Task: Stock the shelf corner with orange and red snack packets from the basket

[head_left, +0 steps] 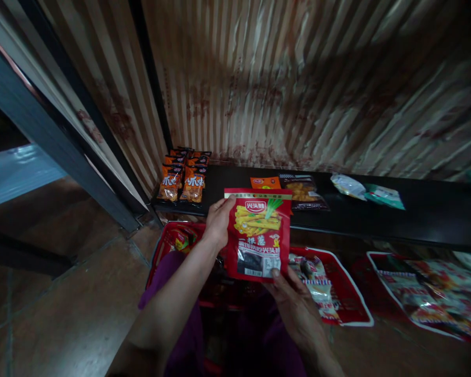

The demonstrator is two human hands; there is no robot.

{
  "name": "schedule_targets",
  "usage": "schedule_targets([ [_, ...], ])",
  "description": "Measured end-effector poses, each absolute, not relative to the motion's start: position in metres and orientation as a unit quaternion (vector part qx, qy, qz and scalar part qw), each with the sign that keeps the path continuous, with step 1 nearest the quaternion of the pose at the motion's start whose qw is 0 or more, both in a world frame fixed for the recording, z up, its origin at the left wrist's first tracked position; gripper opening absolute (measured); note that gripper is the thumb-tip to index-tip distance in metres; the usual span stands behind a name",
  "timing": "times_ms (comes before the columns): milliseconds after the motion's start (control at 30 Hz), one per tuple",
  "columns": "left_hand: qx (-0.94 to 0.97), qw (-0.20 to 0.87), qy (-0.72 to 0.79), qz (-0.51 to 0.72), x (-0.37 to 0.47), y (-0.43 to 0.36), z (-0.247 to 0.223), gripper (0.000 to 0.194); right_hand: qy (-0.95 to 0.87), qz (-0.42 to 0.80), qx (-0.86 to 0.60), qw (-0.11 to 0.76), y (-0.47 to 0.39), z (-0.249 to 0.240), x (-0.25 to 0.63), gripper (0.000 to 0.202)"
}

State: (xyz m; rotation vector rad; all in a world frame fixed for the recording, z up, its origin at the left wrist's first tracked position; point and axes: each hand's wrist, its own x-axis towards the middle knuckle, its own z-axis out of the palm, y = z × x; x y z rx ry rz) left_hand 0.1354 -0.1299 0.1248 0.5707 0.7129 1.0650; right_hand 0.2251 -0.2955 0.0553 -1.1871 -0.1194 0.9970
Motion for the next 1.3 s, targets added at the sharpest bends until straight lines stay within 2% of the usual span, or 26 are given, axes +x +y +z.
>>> schedule_targets([
  [167,0.283,0.774,0.306,0.476,0.102,-0.134,0.130,0.038,-0.042,0.434,-0.523,0.732,-0.293,0.056,0.189,0.036],
  [433,0.239,0.746,0.342,0.519,0.039,-0.133,0.125,0.040,-0.091,0.453,-0.546,0.699,-0.274,0.060,0.160,0.041],
  [867,0.263,0.759,0.354,0.478,0.051,-0.135,0.104,0.038,-0.056,0.432,-0.564,0.702,-0.285,0.049,0.169,0.040],
  [1300,0.282,0.753,0.373,0.462,0.047,-0.130,0.136,0.030,-0.053,0.482,-0.505,0.714,-0.267,0.053,0.161,0.036],
])
